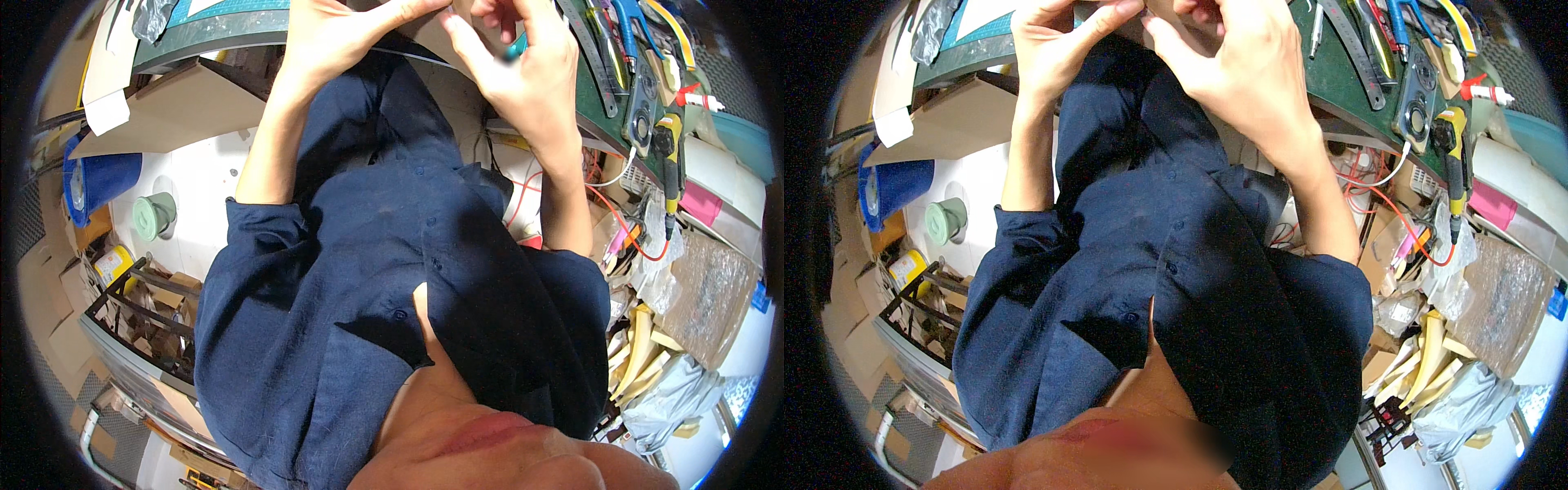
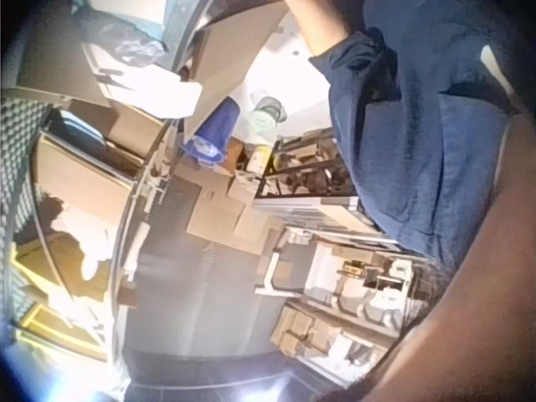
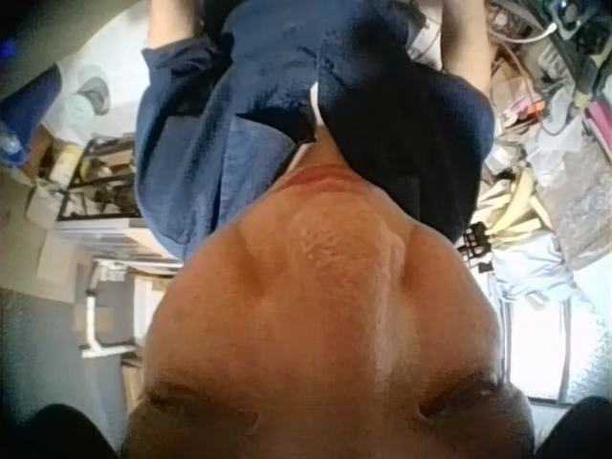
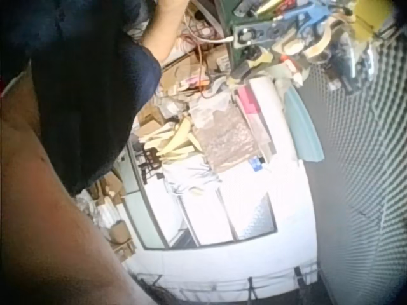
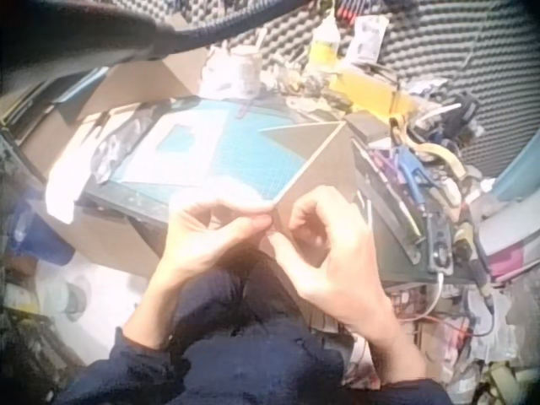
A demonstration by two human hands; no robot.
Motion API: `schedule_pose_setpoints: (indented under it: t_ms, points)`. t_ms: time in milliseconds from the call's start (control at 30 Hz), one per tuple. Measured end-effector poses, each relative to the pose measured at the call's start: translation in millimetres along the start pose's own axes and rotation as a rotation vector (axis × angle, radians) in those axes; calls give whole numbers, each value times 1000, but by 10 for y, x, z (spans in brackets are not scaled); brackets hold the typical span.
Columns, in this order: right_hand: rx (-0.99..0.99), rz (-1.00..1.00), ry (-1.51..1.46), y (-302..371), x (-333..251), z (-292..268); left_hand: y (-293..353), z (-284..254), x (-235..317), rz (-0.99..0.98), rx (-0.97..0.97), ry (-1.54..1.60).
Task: The person folds and aligns cardboard pieces on a cutting mat, then uses a yellow staple gun to fasten the edges together. The person repeats this process on another piece, folding and stapling the cardboard to form a box-like structure.
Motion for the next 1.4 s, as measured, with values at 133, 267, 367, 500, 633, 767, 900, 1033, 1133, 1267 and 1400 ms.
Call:
schedule_pose_setpoints:
  t_ms: [133, 267, 367, 500, 633, 767, 900, 1033, 1133, 1267, 1400]
  points:
    - [-12, 83, 69, 251, 193, 39, 2, 5, 12, -24, 11, -9]
    - [46, 116, 90, 630, 472, 153, 13, 32, 101, -125, 46, -93]
    - [88, 166, 101, 827, 557, 217, 12, 2, 26, 0, 36, -132]
    - [204, 196, -59, 897, 582, 268, 16, -1, 25, -11, 52, -150]
    - [341, 322, -386, 959, 632, 369, -2, -2, 13, 42, 36, -203]
    - [397, 352, -501, 1033, 636, 497, 8, -2, -14, 55, 53, -170]
    - [473, 351, -600, 1047, 598, 588, 22, -9, -37, 44, 71, -155]
    - [533, 395, -701, 1066, 584, 658, 4, -10, -33, 47, 55, -116]
    - [556, 337, -699, 1081, 610, 702, -1, -16, -18, 98, 22, -111]
    - [565, 296, -681, 1097, 630, 706, 8, -2, -6, 71, 30, -118]
    - [567, 291, -690, 1087, 613, 712, 31, -5, -16, 68, 52, -102]
Point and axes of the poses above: each hand's wrist, its own y-axis away from the middle knuckle, its own z-axis out of the palm, x = y × z, the point moved 2 cm from there along -y, towards the middle knuckle, and after that the axes turned 5 degrees about y, right-handed, at the moved point
